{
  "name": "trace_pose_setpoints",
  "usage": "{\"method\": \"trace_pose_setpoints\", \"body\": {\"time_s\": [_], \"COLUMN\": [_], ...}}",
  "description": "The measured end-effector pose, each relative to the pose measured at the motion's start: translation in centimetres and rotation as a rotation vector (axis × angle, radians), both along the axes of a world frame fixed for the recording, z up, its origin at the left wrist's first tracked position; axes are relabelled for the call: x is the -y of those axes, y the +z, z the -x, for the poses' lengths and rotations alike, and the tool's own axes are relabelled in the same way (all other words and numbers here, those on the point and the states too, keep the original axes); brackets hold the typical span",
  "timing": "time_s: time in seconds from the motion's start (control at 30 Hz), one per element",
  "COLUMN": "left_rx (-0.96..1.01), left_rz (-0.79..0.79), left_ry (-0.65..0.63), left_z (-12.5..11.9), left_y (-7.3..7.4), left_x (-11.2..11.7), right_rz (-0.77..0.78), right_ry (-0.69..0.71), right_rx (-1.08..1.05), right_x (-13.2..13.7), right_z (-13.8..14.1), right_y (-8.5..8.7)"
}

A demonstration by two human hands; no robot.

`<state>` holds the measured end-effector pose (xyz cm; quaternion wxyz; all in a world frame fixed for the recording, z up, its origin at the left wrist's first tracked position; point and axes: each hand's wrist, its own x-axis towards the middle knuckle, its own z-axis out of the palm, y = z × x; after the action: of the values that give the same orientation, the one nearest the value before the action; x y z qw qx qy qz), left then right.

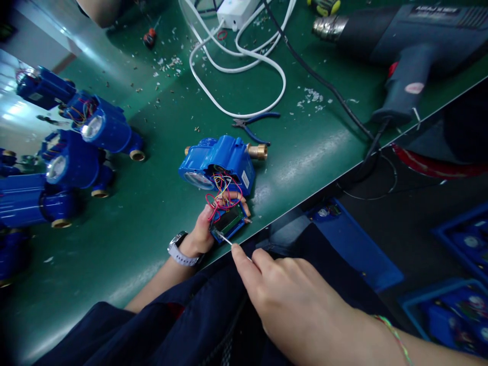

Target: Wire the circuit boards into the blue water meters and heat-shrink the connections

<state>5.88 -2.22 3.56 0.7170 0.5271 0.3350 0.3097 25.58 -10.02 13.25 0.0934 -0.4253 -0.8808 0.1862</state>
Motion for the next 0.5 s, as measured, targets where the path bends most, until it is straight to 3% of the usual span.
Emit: {"method": "trace_pose_setpoints", "body": {"time_s": [0.23,0.5], "left_rx": [0.078,0.209], "left_rz": [0.061,0.188], "left_ry": [-0.071,-0.047], "left_z": [0.1,-0.3], "left_y": [1.2,1.4], "left_x": [-0.4,-0.9], "right_rz": [0.358,0.394], "right_ry": [-0.217,-0.207], "right_rx": [-0.341,-0.368], "right_x": [0.4,-0.1], "right_z": [-0.6,-0.5], "right_y": [-0.7,-0.6]}}
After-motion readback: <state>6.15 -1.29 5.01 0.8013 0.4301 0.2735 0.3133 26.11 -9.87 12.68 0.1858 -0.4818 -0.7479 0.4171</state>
